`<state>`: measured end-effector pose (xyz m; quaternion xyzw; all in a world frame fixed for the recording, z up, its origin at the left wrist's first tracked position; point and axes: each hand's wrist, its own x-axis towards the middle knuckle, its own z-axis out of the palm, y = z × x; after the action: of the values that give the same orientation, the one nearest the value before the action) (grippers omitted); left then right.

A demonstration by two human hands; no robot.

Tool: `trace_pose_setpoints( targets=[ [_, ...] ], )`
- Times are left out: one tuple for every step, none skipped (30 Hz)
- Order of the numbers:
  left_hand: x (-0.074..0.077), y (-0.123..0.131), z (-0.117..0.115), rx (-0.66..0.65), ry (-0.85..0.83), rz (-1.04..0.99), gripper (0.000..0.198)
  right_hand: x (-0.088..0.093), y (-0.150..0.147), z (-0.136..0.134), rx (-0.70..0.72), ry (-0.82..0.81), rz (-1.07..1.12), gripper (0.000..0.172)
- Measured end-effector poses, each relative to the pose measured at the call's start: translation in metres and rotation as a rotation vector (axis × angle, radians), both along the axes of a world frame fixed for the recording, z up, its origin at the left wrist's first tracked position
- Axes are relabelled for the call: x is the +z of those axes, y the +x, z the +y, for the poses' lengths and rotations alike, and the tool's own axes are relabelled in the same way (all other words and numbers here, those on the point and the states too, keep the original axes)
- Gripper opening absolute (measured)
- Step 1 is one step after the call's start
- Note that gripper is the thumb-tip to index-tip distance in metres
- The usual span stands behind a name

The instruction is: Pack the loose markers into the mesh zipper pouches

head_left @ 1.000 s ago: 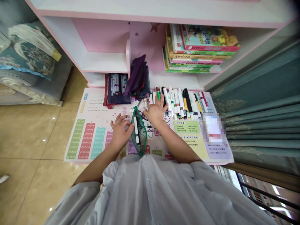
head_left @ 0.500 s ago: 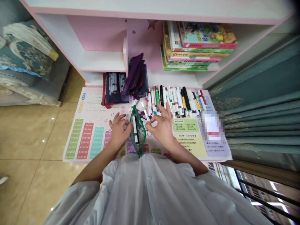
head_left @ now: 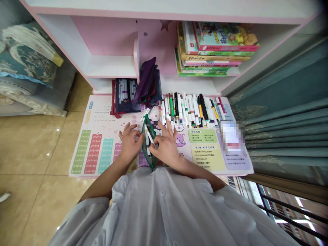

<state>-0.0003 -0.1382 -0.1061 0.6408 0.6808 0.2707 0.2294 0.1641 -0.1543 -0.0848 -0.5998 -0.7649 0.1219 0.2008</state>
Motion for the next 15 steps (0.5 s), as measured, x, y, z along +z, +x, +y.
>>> trace_pose_setpoints(
  targets=[
    [0.0,0.0,0.0,0.003,-0.001,-0.001,0.022,-0.001,-0.003,0.001,0.006,-0.016,-0.014,0.01],
    [0.0,0.0,0.0,0.005,-0.002,-0.003,0.023,-0.002,-0.005,0.002,0.012,-0.03,-0.027,0.01],
    [0.0,0.0,0.0,0.006,-0.003,-0.005,0.023,-0.003,-0.007,0.002,0.017,-0.043,-0.039,0.009],
    [-0.001,0.0,0.0,0.007,-0.004,-0.006,0.023,-0.004,-0.009,0.003,0.021,-0.055,-0.052,0.01],
    [-0.001,0.0,0.0,0.007,-0.005,-0.006,0.023,-0.005,-0.01,0.004,0.024,-0.066,-0.063,0.01],
    [-0.001,0.0,0.0,0.005,-0.007,-0.006,0.023,-0.006,-0.011,0.005,0.026,-0.078,-0.075,0.011],
    [-0.001,0.0,0.0,0.006,-0.008,-0.004,0.022,-0.007,-0.012,0.006,0.029,-0.093,-0.087,0.012],
    [-0.001,0.0,0.0,0.004,-0.007,-0.004,0.022,-0.007,-0.012,0.007,0.033,-0.108,-0.102,0.013],
    [-0.001,0.0,0.0,0.003,-0.005,-0.003,0.021,-0.007,-0.012,0.008,0.038,-0.123,-0.117,0.014],
    [0.0,0.0,0.0,0.003,-0.004,-0.003,0.021,-0.007,-0.012,0.009,0.046,-0.138,-0.132,0.015],
    [0.0,0.0,0.0,0.003,-0.004,-0.003,0.021,-0.008,-0.012,0.01,0.055,-0.153,-0.146,0.016],
    [0.0,0.0,0.0,0.002,-0.007,-0.002,0.022,-0.008,-0.013,0.011,0.063,-0.166,-0.158,0.017],
    [0.001,0.0,0.0,0.002,-0.01,0.002,0.022,-0.008,-0.013,0.011,0.07,-0.176,-0.167,0.018],
    [0.001,0.001,0.001,0.001,-0.015,0.006,0.021,-0.008,-0.013,0.012,0.076,-0.184,-0.173,0.018],
    [0.001,0.001,0.001,0.002,-0.019,0.01,0.021,-0.008,-0.013,0.012,0.081,-0.188,-0.173,0.018]
  ],
)
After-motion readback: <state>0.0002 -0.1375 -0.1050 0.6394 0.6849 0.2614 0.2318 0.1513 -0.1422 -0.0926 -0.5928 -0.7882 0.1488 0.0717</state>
